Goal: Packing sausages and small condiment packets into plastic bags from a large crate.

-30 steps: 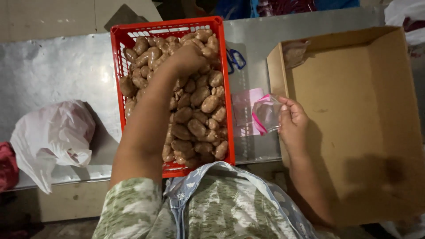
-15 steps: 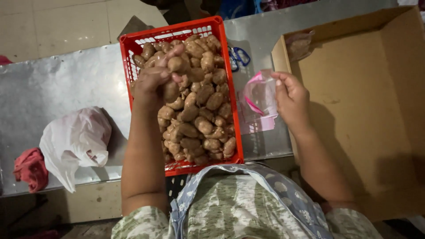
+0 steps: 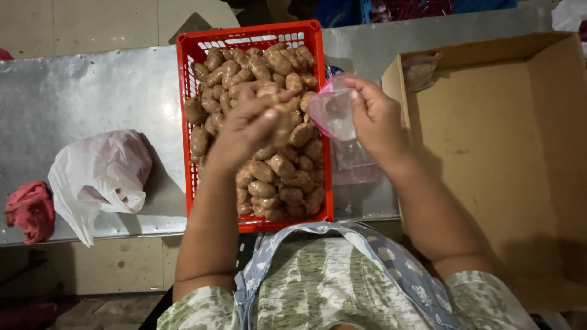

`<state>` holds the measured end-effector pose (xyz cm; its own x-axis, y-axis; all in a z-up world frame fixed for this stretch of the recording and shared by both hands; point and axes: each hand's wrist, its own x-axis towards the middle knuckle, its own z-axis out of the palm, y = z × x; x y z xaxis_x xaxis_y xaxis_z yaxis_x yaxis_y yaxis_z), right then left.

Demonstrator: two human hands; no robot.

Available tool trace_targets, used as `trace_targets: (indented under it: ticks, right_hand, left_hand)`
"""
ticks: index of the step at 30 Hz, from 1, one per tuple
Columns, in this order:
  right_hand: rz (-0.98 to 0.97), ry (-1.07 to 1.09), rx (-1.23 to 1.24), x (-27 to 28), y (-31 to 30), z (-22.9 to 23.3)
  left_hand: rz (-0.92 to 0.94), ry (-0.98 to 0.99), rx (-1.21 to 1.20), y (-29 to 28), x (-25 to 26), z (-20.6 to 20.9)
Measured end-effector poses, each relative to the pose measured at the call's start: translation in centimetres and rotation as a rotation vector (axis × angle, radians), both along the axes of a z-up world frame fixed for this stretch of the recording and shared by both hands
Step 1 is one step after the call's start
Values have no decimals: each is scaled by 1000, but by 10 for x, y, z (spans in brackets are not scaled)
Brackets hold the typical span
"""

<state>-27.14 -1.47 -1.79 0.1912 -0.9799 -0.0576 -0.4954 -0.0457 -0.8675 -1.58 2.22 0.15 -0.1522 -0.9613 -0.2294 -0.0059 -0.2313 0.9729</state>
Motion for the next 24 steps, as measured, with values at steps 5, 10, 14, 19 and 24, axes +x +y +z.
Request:
trace_targets:
  ticks: [5,10,14,19,24]
  right_hand:
    - [51,2,-462,11,-13,-47]
    - [55,-9,-489,18,-14,-54]
    - [36,-48,-383,22,-7,-64]
    - [-34,-123,-178,19,0,-69]
    - [-63,-141,-107,11,-3,-84]
  left_hand:
    - [191,-415,-702,-2,-37,-77]
    - [342,-645,-828,-6,-68,-102]
    - [321,-844,-819,1,-80,-92]
    - [196,-939,-698,10,-85,-91]
    - [77,-700,-146,7,-89,-16]
